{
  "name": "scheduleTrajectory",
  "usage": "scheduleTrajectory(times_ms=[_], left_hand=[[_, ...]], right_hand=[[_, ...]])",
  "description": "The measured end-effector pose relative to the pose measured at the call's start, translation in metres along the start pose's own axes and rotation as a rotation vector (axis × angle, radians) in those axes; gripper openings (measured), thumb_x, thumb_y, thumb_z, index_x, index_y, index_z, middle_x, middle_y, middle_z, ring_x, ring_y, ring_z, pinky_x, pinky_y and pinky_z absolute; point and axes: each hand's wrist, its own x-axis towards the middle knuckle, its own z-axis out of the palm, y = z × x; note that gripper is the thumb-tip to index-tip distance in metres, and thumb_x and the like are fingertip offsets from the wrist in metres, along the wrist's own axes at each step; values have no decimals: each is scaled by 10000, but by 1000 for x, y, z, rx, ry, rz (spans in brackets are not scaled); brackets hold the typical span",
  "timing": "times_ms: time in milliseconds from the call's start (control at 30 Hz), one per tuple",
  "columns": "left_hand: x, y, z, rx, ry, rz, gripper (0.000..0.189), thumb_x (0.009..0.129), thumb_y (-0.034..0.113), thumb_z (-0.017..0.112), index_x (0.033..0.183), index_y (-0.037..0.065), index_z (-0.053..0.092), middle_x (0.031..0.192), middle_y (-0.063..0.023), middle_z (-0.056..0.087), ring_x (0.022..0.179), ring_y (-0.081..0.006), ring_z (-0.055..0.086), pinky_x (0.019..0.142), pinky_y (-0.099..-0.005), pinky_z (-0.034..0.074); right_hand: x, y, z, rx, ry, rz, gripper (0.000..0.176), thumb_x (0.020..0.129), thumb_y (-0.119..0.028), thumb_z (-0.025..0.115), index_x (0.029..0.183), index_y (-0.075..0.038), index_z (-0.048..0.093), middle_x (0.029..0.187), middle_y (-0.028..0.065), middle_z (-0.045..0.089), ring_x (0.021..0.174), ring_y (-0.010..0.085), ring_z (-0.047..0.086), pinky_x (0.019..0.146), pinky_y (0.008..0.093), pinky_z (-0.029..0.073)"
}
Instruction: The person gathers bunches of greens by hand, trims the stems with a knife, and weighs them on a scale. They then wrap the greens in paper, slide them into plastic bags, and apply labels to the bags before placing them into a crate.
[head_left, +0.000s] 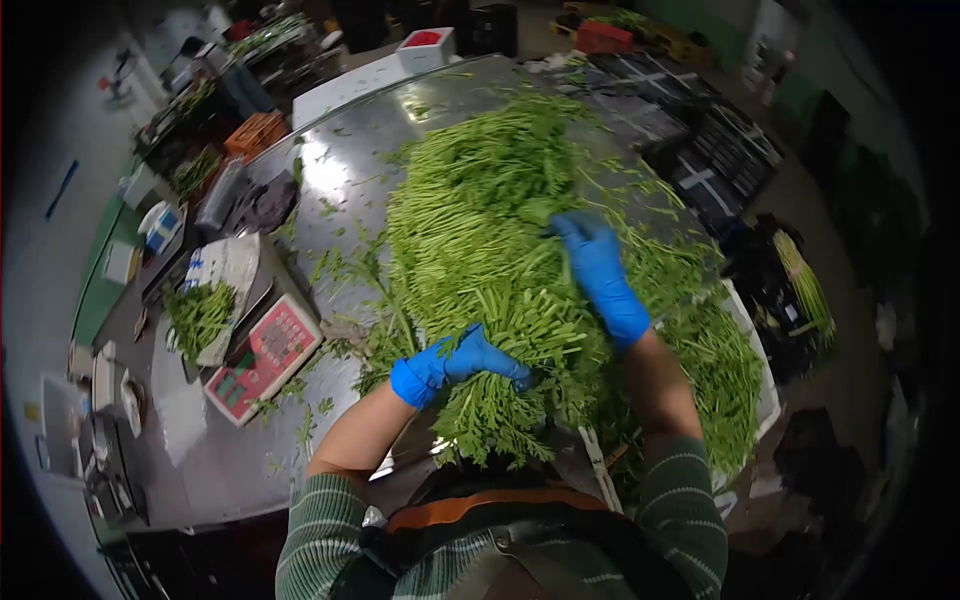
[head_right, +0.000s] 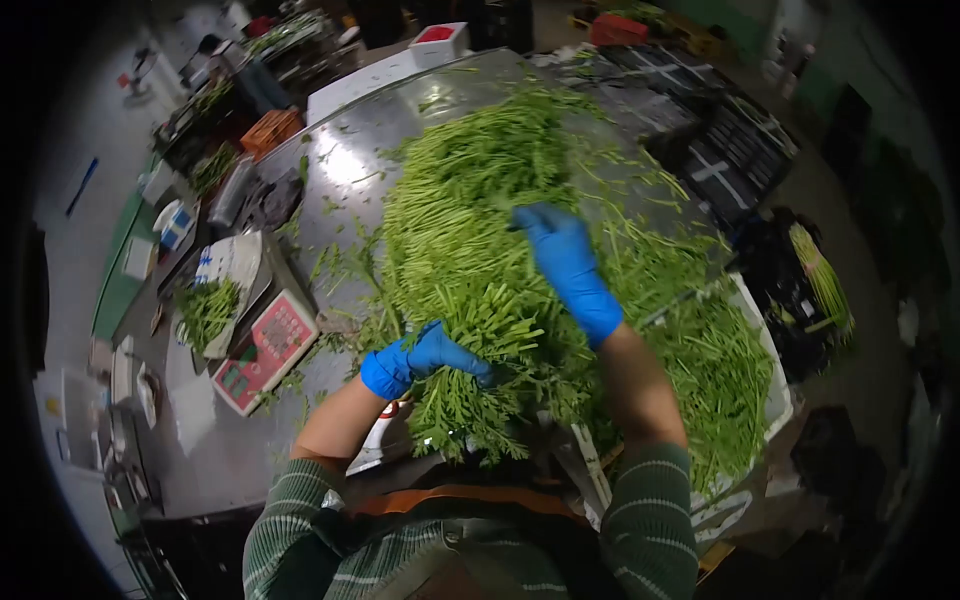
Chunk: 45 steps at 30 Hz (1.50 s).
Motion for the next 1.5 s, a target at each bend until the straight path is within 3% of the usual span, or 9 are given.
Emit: scheduleTrajectory(times_ms=[333, 467, 500, 567, 667, 767, 900, 1100, 1500], left_hand=[[-104, 26, -50, 8, 279, 167, 221, 684, 87, 643, 851, -52, 601, 753, -113, 622, 710, -165, 590, 690, -283, 466], [-235, 99, -90, 732, 665, -149, 367, 697, 186, 661, 1017, 33, 565, 917, -82, 611, 770, -180, 570, 738, -285, 448], [-268, 92, -128, 1388, 711, 216, 403, 675, 276, 671, 1004, 64, 575, 882, -125, 606, 805, -198, 577, 734, -310, 442], [-328, 116, -167, 1334, 882, 215, 376, 655, 205, 650, 993, 66, 560, 875, -146, 587, 795, -305, 558, 707, -355, 445], [-382, 133, -250, 1849, 817, -58, 324, 623, 106, 623, 938, 64, 560, 857, -157, 578, 787, -342, 542, 687, -395, 445], [-402, 123, -326, 2107, 641, -2, 298, 632, 128, 616, 921, 75, 565, 846, -156, 574, 790, -339, 542, 692, -399, 445], [-388, 98, -401, 2100, 596, -60, 293, 636, 155, 613, 918, 87, 572, 886, -156, 573, 826, -343, 539, 711, -387, 446], [-381, 30, -414, 1869, 358, -220, 1066, 375, 547, 749, 1211, 26, 340, 1138, -184, 470, 1039, -344, 450, 888, -374, 346], [-344, 62, -373, 1397, 775, -534, 728, 514, 466, 718, 1060, 38, 497, 923, -188, 581, 843, -304, 567, 718, -374, 438]], right_hand=[[-47, -37, 57, 269, -626, 475, 103, 731, -93, 546, 786, -11, 574, 569, 0, 502, 399, 63, 397, 384, 216, 300], [-63, -12, 37, 82, -334, 366, 113, 758, -126, 532, 753, -16, 555, 517, 0, 453, 414, 68, 397, 379, 209, 272], [-72, -1, 32, 1, -242, 424, 120, 759, -123, 535, 772, -6, 558, 555, 23, 487, 451, 93, 431, 417, 224, 316], [-96, 27, 19, -94, -157, 482, 131, 760, -120, 538, 792, 4, 561, 593, 46, 521, 487, 119, 465, 455, 238, 360], [-131, 51, 29, -1040, 109, -345, 185, 768, -147, 563, 858, 15, 572, 730, 81, 570, 630, 166, 532, 603, 278, 436], [-140, 27, 65, -753, 222, 71, 188, 768, -116, 563, 893, 25, 569, 868, 125, 583, 772, 211, 555, 734, 304, 431], [-143, -27, 138, -599, 99, 175, 172, 765, -83, 550, 899, 23, 576, 857, 134, 591, 789, 219, 565, 732, 304, 426], [-157, -35, 156, -736, 145, 174, 161, 742, -89, 567, 868, 7, 596, 829, 131, 600, 761, 235, 577, 687, 318, 440], [-59, -35, 206, -783, -254, -30, 189, 738, -233, 544, 833, -89, 622, 797, 115, 589, 751, 296, 559, 662, 380, 444]])
